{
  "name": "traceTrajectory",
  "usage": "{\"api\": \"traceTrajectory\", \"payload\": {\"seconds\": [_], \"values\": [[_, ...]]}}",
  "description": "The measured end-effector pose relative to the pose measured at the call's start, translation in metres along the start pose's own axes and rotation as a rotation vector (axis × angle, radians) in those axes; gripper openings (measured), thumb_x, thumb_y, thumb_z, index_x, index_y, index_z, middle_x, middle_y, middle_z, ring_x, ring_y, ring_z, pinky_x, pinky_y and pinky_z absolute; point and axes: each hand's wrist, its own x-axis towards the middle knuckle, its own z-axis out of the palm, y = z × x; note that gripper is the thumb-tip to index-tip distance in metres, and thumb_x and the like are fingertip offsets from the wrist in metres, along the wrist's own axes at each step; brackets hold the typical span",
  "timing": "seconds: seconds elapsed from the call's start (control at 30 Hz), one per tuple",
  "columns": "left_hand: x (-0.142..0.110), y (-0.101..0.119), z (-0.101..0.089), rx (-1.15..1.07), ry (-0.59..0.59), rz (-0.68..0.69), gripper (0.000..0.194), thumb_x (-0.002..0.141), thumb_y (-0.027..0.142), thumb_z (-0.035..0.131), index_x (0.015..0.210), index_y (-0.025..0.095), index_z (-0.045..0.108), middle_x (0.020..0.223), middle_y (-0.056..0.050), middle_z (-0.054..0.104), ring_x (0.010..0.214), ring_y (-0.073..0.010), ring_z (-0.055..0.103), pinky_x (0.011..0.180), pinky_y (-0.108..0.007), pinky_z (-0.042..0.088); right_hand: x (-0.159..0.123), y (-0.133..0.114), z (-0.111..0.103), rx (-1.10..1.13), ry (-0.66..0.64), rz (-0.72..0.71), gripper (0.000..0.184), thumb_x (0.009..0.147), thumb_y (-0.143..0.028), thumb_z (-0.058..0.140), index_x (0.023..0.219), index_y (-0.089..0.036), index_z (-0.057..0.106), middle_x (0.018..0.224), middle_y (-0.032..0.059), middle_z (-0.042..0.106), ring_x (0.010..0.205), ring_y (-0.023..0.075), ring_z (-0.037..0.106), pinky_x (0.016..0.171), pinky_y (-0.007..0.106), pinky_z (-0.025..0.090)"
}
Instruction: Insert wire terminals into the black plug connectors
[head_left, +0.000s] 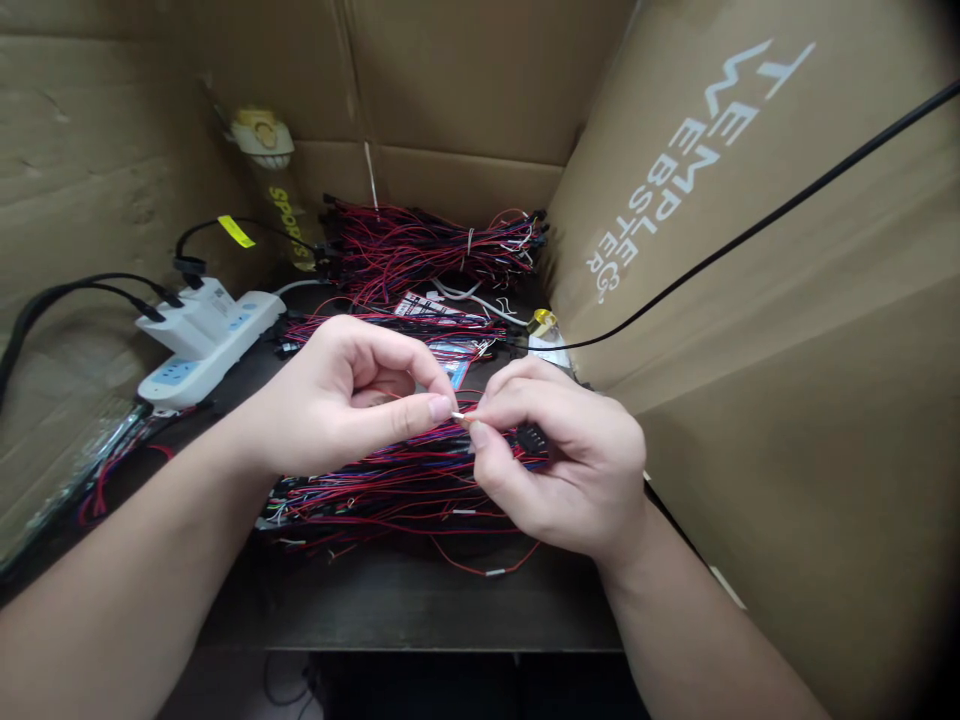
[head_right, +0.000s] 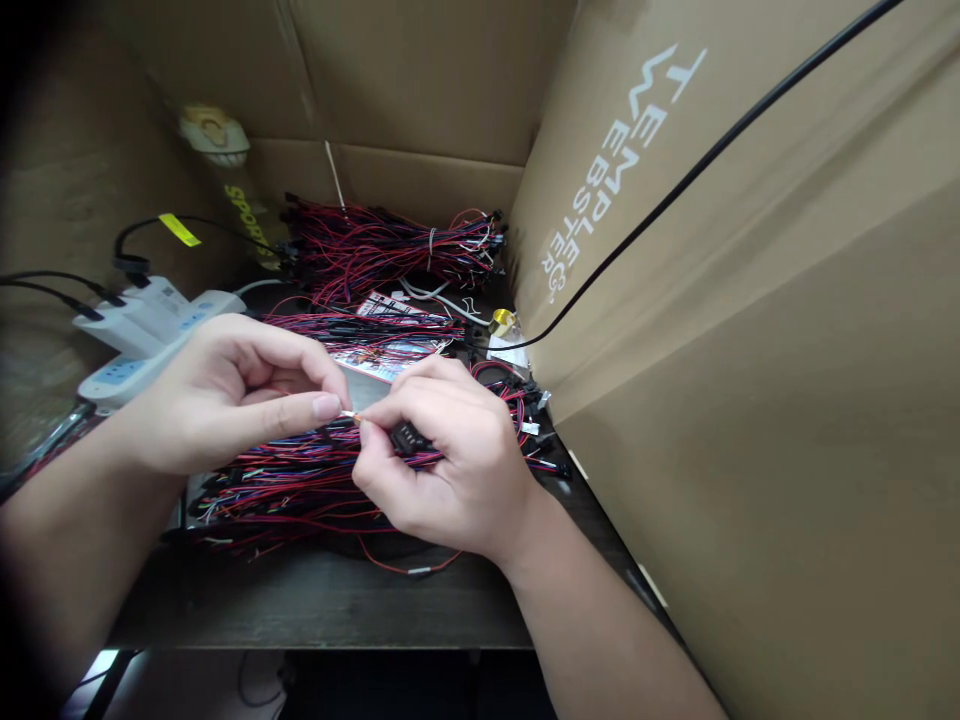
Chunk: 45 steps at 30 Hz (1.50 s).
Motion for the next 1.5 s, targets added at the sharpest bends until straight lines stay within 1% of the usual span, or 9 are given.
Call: {"api": "traceTrajectory", "payload": {"seconds": [0.1, 0.17, 0.27, 0.4, 0.67, 0.93, 1.13, 1.33, 1.5], "values": [[-0.0002, 0.0021, 0.0002, 0.011, 0.003, 0.021, 0.005, 0.081, 0.019, 0.078, 0.078, 0.016, 0.076, 0.058, 0.001, 0.060, 0.047, -0.0066, 0.045, 0.041, -0.016, 0.033, 0.0003, 0.0009, 0.0001, 0.004, -0.002, -0.004, 0.014, 0.081, -0.007, 0.067, 0.076, -0.020, 0.064, 0.070, 0.0012, 0.066, 0.070, 0.0160, 0.063, 0.071, 0.033, 0.059], [-0.0005, 0.0032, 0.0001, 0.061, 0.017, 0.029, 0.007, 0.083, 0.020, 0.076, 0.077, 0.016, 0.076, 0.059, 0.000, 0.062, 0.048, -0.0076, 0.047, 0.043, -0.017, 0.035, 0.0002, 0.0019, 0.0004, 0.009, -0.004, -0.004, 0.013, 0.081, -0.007, 0.067, 0.076, -0.019, 0.065, 0.070, 0.0018, 0.067, 0.070, 0.0160, 0.064, 0.071, 0.033, 0.059], [-0.0011, 0.0041, -0.0004, 0.136, 0.004, 0.024, 0.011, 0.083, 0.023, 0.075, 0.076, 0.015, 0.077, 0.057, 0.000, 0.059, 0.046, -0.0076, 0.045, 0.041, -0.018, 0.032, -0.0004, 0.0034, 0.0009, 0.005, -0.012, -0.008, 0.013, 0.080, -0.006, 0.068, 0.076, -0.018, 0.066, 0.071, 0.0023, 0.067, 0.070, 0.0159, 0.064, 0.072, 0.033, 0.059], [-0.0013, 0.0047, -0.0005, 0.181, -0.018, 0.019, 0.013, 0.084, 0.023, 0.073, 0.075, 0.014, 0.075, 0.054, 0.001, 0.053, 0.045, -0.0067, 0.040, 0.039, -0.018, 0.027, -0.0013, 0.0042, 0.0009, -0.012, -0.027, -0.011, 0.013, 0.080, -0.007, 0.068, 0.077, -0.019, 0.066, 0.070, 0.0012, 0.067, 0.070, 0.0162, 0.064, 0.072, 0.033, 0.059], [-0.0004, 0.0033, 0.0004, 0.188, -0.020, 0.016, 0.014, 0.085, 0.025, 0.072, 0.077, 0.015, 0.075, 0.055, 0.002, 0.051, 0.045, -0.0064, 0.037, 0.040, -0.019, 0.027, -0.0017, 0.0036, 0.0007, 0.011, -0.035, -0.008, 0.012, 0.080, -0.006, 0.067, 0.077, -0.017, 0.066, 0.072, 0.0024, 0.068, 0.070, 0.0153, 0.064, 0.072, 0.031, 0.058], [-0.0023, 0.0034, -0.0002, 0.189, -0.023, 0.011, 0.017, 0.087, 0.028, 0.071, 0.077, 0.015, 0.076, 0.058, 0.000, 0.056, 0.048, -0.0084, 0.044, 0.043, -0.019, 0.033, -0.0017, 0.0043, 0.0018, 0.051, -0.033, 0.034, 0.011, 0.081, -0.006, 0.066, 0.076, -0.016, 0.067, 0.072, 0.0036, 0.068, 0.072, 0.0152, 0.063, 0.072, 0.031, 0.058], [-0.0024, 0.0016, -0.0008, 0.225, -0.032, 0.006, 0.019, 0.088, 0.030, 0.070, 0.076, 0.017, 0.075, 0.058, 0.000, 0.057, 0.048, -0.0089, 0.044, 0.042, -0.020, 0.034, -0.0015, 0.0027, 0.0014, 0.047, -0.046, 0.031, 0.013, 0.082, -0.006, 0.065, 0.077, -0.018, 0.065, 0.073, 0.0025, 0.067, 0.073, 0.0156, 0.063, 0.072, 0.031, 0.058], [-0.0015, 0.0013, 0.0000, 0.244, -0.011, 0.013, 0.019, 0.088, 0.031, 0.070, 0.076, 0.017, 0.076, 0.058, 0.000, 0.057, 0.048, -0.0090, 0.045, 0.042, -0.020, 0.033, -0.0028, 0.0028, 0.0010, 0.034, -0.054, 0.024, 0.012, 0.082, -0.004, 0.065, 0.075, -0.015, 0.065, 0.071, 0.0036, 0.066, 0.072, 0.0143, 0.062, 0.072, 0.030, 0.057], [-0.0025, 0.0027, -0.0001, 0.224, -0.015, -0.018, 0.019, 0.088, 0.031, 0.069, 0.077, 0.017, 0.075, 0.057, 0.000, 0.056, 0.047, -0.0089, 0.044, 0.041, -0.020, 0.032, -0.0025, 0.0028, 0.0023, 0.036, -0.054, 0.022, 0.012, 0.082, -0.005, 0.066, 0.074, -0.013, 0.066, 0.071, 0.0044, 0.066, 0.071, 0.0141, 0.061, 0.072, 0.030, 0.056]]}}
